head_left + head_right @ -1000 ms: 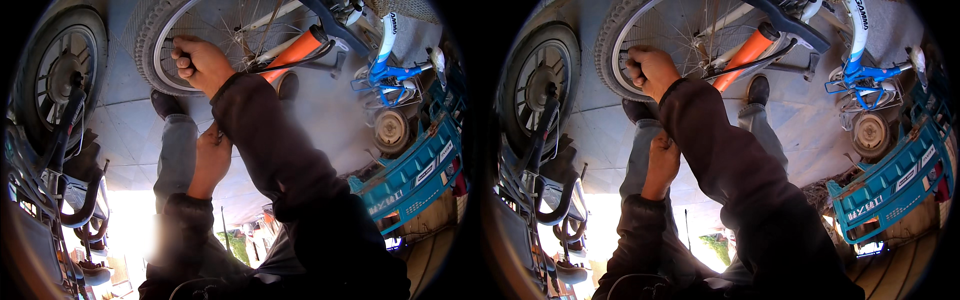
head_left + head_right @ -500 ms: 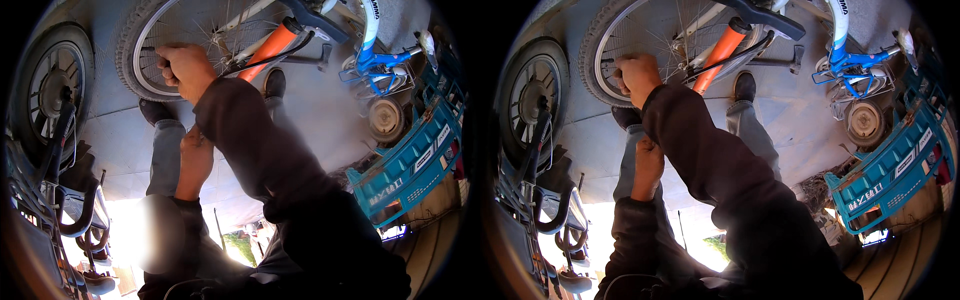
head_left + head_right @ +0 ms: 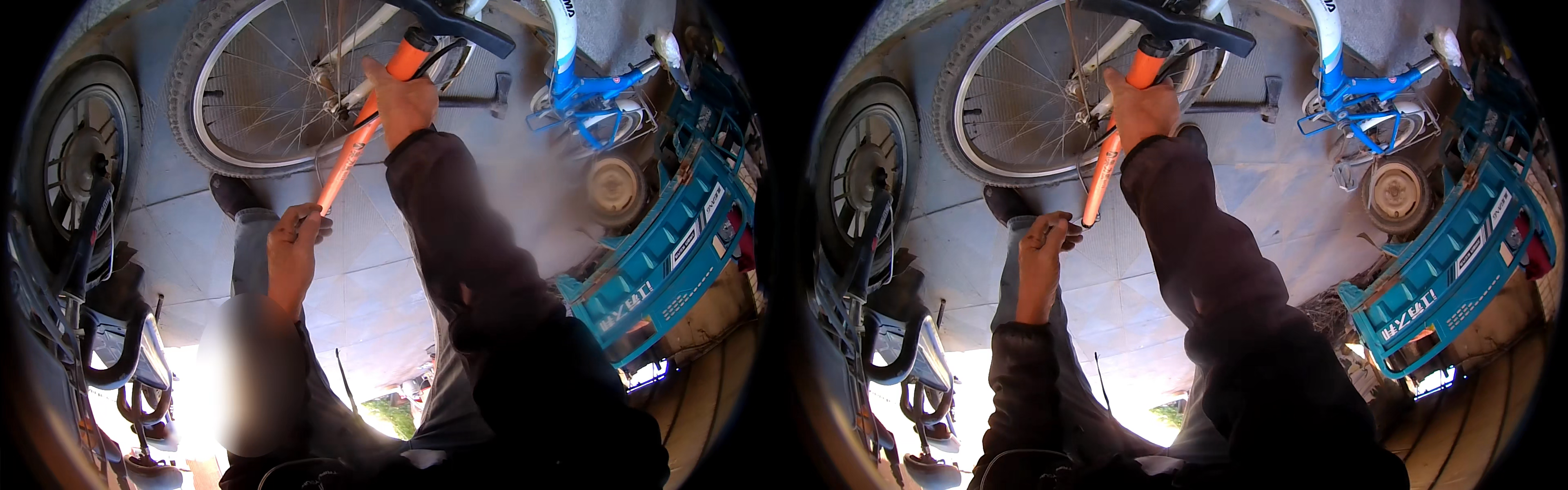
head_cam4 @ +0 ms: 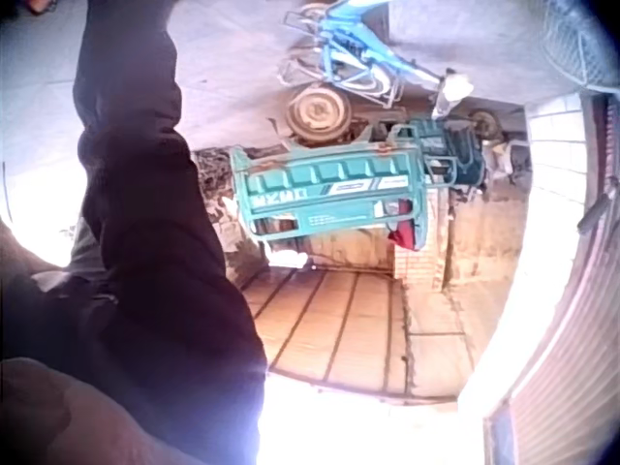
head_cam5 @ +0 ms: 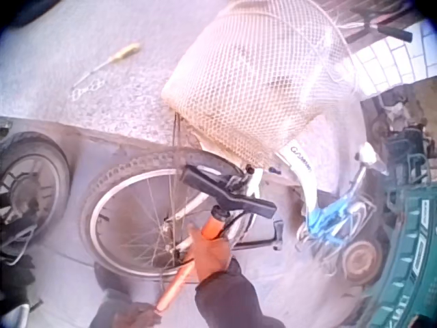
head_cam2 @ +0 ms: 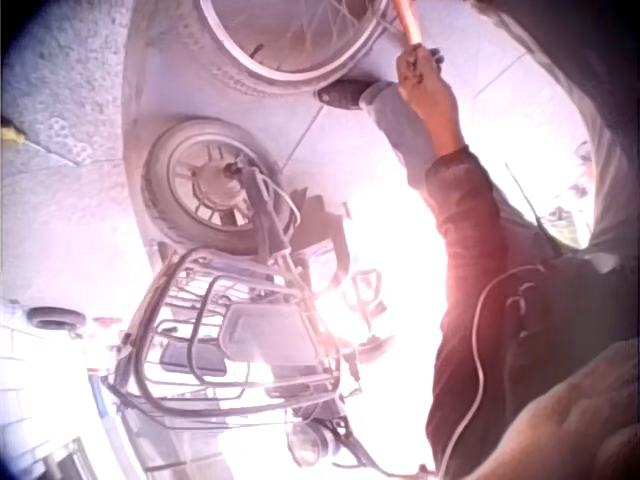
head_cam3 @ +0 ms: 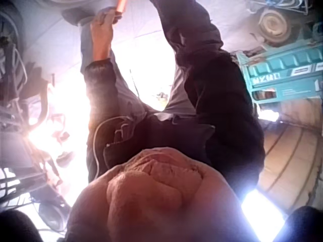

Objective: The person uses a manual floor pump to inflate a bicycle tire. They attach the pump nozzle to the tire valve, pump air into the tire, and then remove the pump.

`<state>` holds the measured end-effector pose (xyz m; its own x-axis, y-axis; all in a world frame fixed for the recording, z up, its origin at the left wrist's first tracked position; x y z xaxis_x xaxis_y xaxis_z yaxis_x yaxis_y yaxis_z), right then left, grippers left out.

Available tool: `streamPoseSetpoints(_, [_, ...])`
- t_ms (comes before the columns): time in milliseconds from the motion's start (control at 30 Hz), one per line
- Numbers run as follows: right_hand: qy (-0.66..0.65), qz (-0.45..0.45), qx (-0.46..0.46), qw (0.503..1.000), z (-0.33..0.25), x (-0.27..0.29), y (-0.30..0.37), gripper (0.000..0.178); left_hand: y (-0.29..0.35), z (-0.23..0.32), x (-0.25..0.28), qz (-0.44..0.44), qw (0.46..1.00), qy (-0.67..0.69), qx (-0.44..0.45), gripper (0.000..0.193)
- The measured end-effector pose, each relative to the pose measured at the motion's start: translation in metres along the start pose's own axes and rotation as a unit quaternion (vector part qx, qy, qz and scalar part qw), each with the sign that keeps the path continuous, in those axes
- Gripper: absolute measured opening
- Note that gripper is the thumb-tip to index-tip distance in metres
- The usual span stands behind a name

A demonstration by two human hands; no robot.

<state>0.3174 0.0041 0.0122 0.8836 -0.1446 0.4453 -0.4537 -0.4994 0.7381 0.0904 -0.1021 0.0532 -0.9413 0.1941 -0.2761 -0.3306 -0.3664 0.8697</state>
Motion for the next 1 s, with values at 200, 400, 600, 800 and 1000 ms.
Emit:
streamPoseSetpoints(200, [-0.064,0.006,-0.020,0.998,0.005,0.016,0.027,0.020,0.007,-0.038,0.006,0.025,0.999,-0.011,0.038,0.022])
streamPoseSetpoints(400, [-0.195,-0.050,0.075,0.977,0.040,0.037,0.067,0.014,0.029,-0.054,0.016,0.032,0.996,-0.048,0.068,0.023])
streamPoseSetpoints(600, [-0.292,-0.127,-0.003,0.948,0.060,0.083,0.149,0.023,0.052,0.021,-0.015,0.009,0.993,-0.116,0.015,0.028])
streamPoseSetpoints(800, [-0.139,-0.169,0.037,0.975,0.046,0.130,0.203,0.011,0.091,0.087,-0.079,-0.002,0.991,-0.125,-0.043,0.030])
streamPoseSetpoints(1000, [-0.098,-0.193,0.129,0.968,0.046,0.182,0.229,0.032,0.144,0.107,-0.181,-0.020,0.985,-0.164,-0.051,0.034])
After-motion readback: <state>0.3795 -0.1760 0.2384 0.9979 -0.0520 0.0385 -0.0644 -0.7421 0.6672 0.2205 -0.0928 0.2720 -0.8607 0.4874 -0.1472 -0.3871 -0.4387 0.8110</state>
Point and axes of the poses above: each hand's wrist, its own y-axis away from the middle knuckle, its own x-axis out of the back of the hand, z = x × y, the point moved 7 cm from there along -y, towards the middle knuckle, and after that the axes turned 13 degrees about -z, right-handed, at the moved point
